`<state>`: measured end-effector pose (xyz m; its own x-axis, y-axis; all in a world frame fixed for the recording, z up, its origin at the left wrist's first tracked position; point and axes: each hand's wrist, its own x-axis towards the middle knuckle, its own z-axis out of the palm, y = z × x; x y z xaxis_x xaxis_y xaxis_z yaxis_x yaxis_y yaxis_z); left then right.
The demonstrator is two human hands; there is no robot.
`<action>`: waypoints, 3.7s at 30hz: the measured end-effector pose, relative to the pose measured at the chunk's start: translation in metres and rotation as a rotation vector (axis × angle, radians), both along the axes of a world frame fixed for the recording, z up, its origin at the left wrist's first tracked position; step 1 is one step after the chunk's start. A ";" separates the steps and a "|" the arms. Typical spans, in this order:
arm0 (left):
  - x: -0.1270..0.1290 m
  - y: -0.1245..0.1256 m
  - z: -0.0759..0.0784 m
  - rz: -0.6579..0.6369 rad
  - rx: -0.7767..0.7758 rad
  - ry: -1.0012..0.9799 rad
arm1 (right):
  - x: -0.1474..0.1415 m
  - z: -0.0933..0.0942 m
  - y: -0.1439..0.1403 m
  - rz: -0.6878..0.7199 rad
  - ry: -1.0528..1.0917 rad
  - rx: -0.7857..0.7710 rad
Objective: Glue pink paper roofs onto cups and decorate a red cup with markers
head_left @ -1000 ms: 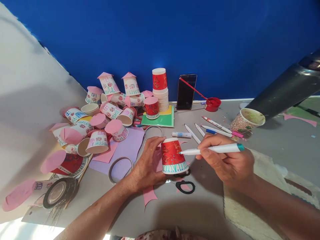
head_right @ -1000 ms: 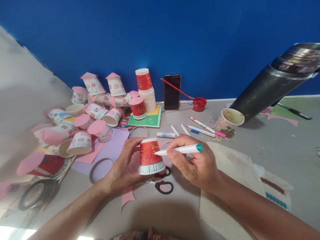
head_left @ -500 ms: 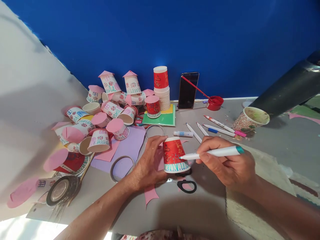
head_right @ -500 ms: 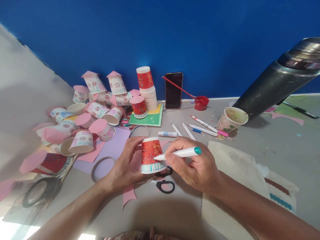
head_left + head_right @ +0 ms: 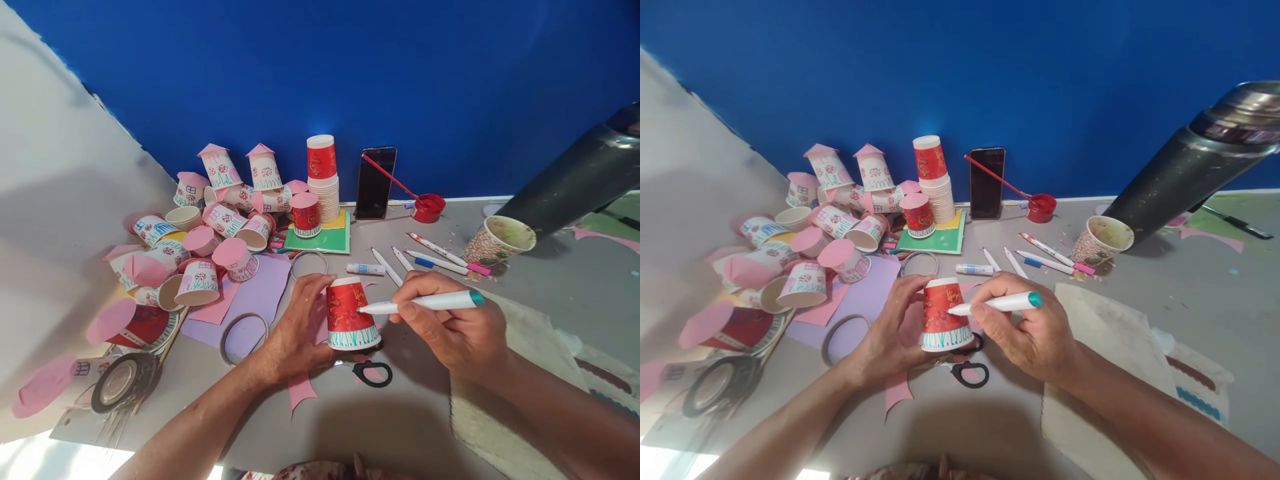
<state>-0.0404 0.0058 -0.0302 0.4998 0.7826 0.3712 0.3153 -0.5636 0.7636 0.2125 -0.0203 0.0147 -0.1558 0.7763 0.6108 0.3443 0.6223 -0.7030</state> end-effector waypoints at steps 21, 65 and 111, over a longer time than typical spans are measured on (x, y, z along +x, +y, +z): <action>-0.001 -0.002 0.003 -0.019 0.012 0.018 | -0.001 -0.002 -0.001 -0.028 -0.010 -0.008; -0.003 -0.003 0.005 -0.036 0.080 0.084 | -0.004 -0.004 -0.003 0.076 -0.072 0.004; 0.000 -0.005 0.003 0.038 -0.191 -0.135 | 0.006 -0.011 0.005 -0.044 0.088 -0.102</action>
